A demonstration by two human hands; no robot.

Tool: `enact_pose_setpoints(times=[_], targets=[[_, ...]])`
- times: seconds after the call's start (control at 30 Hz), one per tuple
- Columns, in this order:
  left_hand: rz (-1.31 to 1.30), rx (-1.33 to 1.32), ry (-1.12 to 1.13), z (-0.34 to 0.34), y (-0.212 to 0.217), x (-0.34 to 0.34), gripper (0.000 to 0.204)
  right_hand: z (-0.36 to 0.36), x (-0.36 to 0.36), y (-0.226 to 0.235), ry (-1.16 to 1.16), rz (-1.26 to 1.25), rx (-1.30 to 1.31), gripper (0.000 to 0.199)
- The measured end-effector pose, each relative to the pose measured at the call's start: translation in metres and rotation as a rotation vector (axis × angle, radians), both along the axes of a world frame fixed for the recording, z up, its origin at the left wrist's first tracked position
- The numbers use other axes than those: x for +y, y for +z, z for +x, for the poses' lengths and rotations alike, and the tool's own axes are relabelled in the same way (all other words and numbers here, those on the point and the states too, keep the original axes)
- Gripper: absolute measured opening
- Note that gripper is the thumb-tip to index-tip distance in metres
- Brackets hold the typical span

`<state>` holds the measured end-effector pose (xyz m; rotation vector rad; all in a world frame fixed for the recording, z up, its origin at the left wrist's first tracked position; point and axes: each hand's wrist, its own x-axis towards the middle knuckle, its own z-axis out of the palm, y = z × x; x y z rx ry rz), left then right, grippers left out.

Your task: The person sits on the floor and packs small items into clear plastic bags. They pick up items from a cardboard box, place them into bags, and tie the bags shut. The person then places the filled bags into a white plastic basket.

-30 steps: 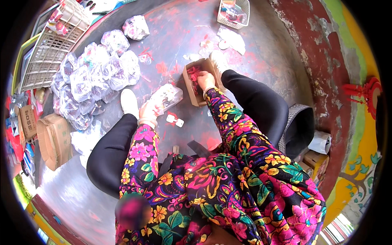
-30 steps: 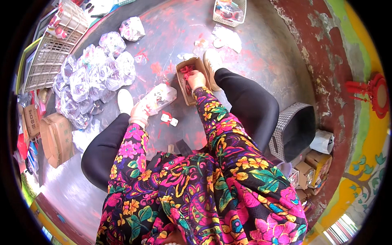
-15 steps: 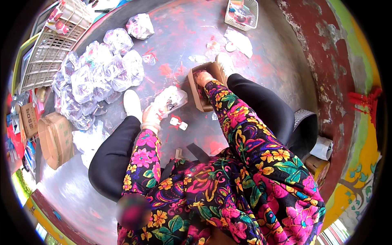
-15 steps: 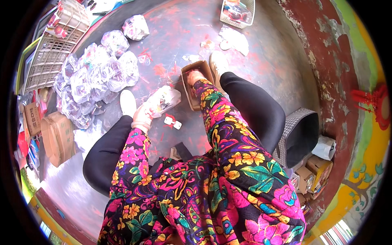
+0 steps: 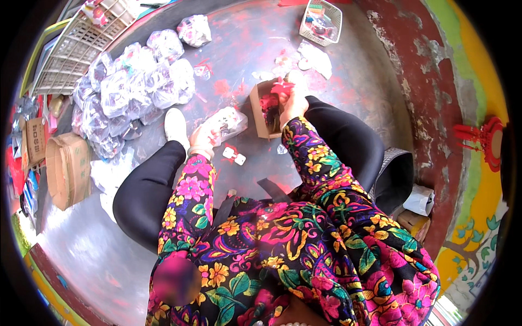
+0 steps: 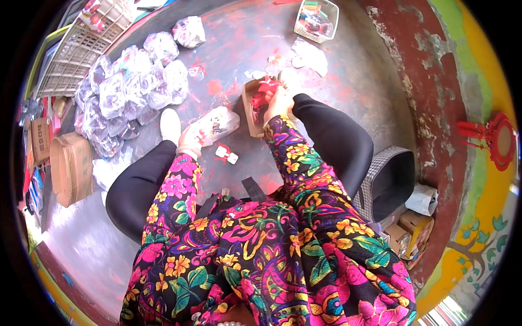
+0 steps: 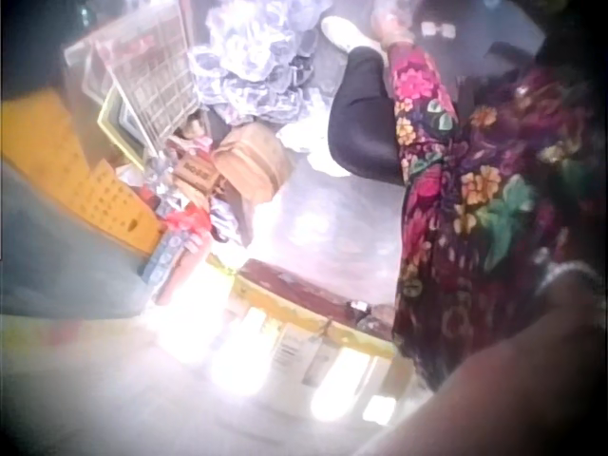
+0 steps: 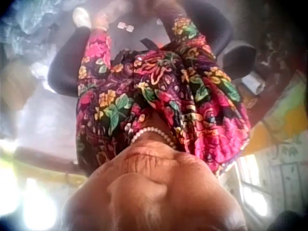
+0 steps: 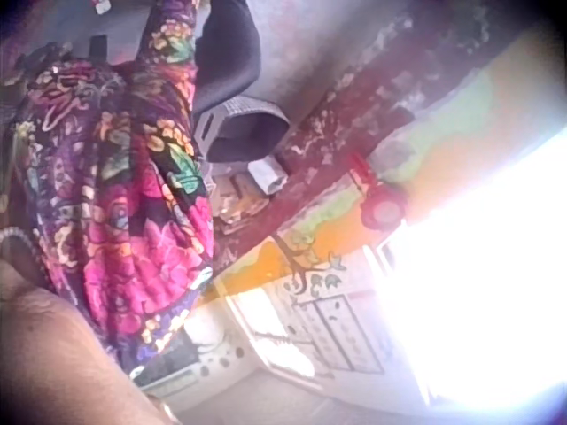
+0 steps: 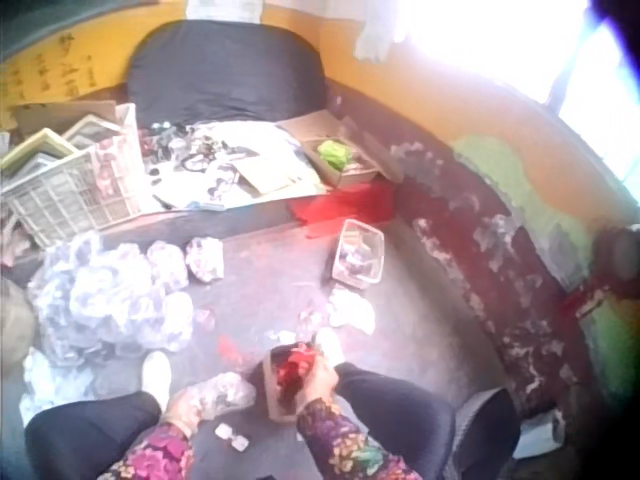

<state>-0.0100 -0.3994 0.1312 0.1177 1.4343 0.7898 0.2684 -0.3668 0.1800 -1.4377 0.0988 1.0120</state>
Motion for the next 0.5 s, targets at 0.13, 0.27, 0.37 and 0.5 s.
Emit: enact_pose_setpoints(times=[0.13, 0.27, 0.37, 0.5], targets=[[0.019, -0.004, 0.005, -0.008, 0.003, -0.005, 0.027, -0.037, -0.012, 0.038, 0.334, 0.128, -0.017, 0.013], [0.041, 0.000, 0.013, -0.012, 0.000, -0.010, 0.027, -0.092, -0.029, 0.012, 0.848, -0.079, -0.037, 0.015], [0.070, 0.024, -0.028, -0.009, 0.012, -0.010, 0.026, -0.125, -0.039, -0.078, 1.248, -0.099, -0.414, 0.013], [0.108, 0.167, 0.041, -0.012, 0.015, -0.020, 0.024, -0.148, -0.021, -0.053, 2.068, -0.162, -1.362, 0.008]])
